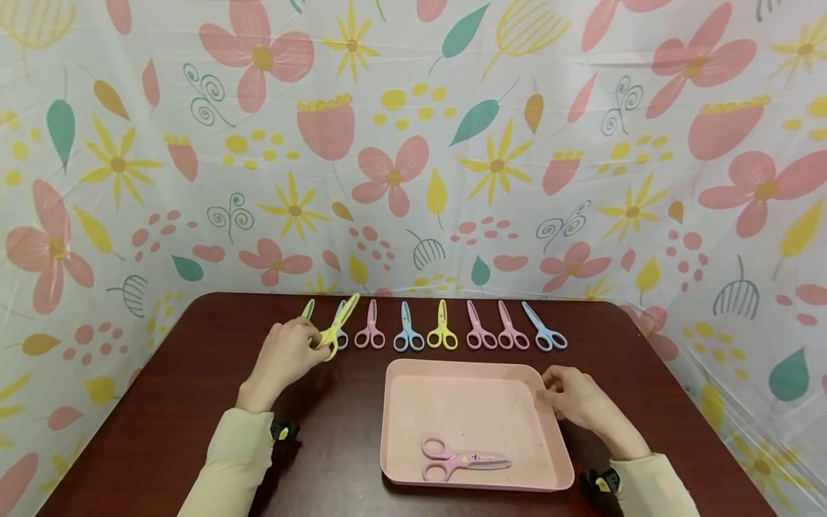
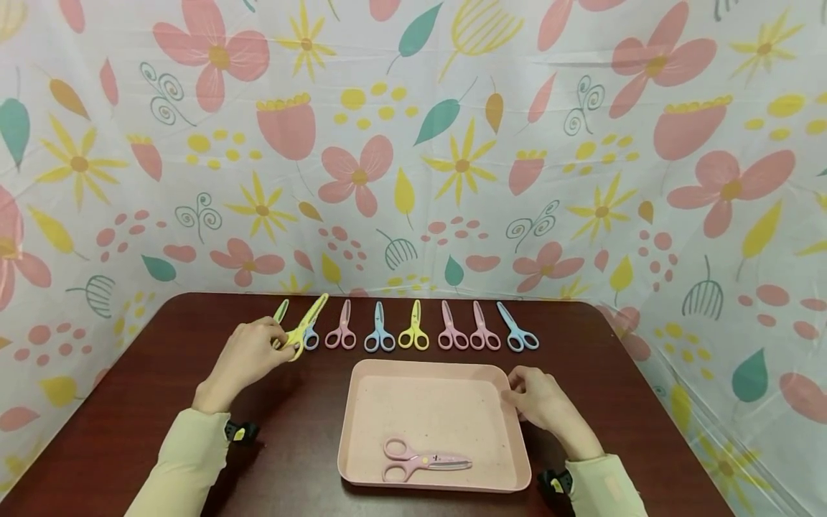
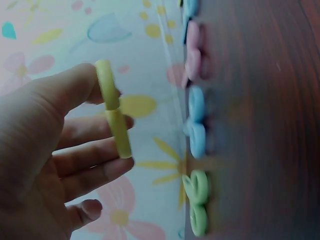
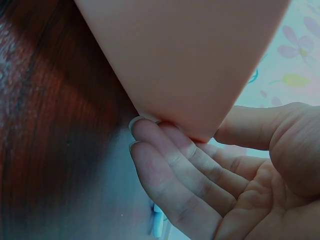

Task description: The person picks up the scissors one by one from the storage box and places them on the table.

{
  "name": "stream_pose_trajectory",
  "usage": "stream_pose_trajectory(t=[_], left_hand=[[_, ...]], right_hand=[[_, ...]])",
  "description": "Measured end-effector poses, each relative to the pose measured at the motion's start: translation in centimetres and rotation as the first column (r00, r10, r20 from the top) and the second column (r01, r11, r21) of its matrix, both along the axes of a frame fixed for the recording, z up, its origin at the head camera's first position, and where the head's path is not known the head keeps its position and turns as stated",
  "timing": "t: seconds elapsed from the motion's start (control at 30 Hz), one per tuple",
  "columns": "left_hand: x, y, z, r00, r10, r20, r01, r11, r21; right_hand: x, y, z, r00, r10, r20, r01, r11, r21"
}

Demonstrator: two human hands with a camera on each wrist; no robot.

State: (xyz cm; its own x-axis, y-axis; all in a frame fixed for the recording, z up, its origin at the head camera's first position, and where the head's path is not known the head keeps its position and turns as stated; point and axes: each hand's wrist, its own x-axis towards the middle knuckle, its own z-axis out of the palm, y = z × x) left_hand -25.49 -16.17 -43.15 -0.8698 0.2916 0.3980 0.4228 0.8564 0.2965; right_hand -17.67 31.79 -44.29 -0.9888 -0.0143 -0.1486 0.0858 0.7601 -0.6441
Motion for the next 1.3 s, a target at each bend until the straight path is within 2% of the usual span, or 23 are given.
stream_pose_trajectory(t=[0.23,0.4,0.57,0.93,1.1,1.3], left_hand=[[-1.0,-2.3,-0.7,0.996,0.083,0.016,-0.083,0.996,0.014],[-0.9,-4.9,-1.1,0.988,0.152,0.031,-0.154,0.987,0.036],[-0.7,-6.6,-1.2,0.98,0.186,0.064,-0.19,0.98,0.06],[-1.0,-7.8,-1.1,0.959,0.256,0.121,-0.266,0.962,0.069],[-1.4,-8.4,-1.2,0.955,0.26,0.142,-0.271,0.96,0.065],[-2.3,-8.7,-1.3,0.955,0.257,0.149,-0.268,0.961,0.062]], right_hand=[[-0.1,-0.1,-0.1,1.0,-0.009,-0.001,0.009,1.0,0.0],[-0.2,-0.7,-0.5,1.0,0.012,-0.002,-0.012,1.0,-0.028],[-0.2,-0.7,-0.6,1.0,0.001,-0.009,-0.001,1.0,-0.024],[-0.1,-0.2,-0.4,1.0,-0.004,-0.011,0.003,0.999,-0.036],[0.1,-0.1,-0.4,1.0,-0.008,-0.008,0.007,0.999,-0.038],[0.0,0.1,-0.4,1.0,-0.011,-0.019,0.01,1.0,-0.028]])
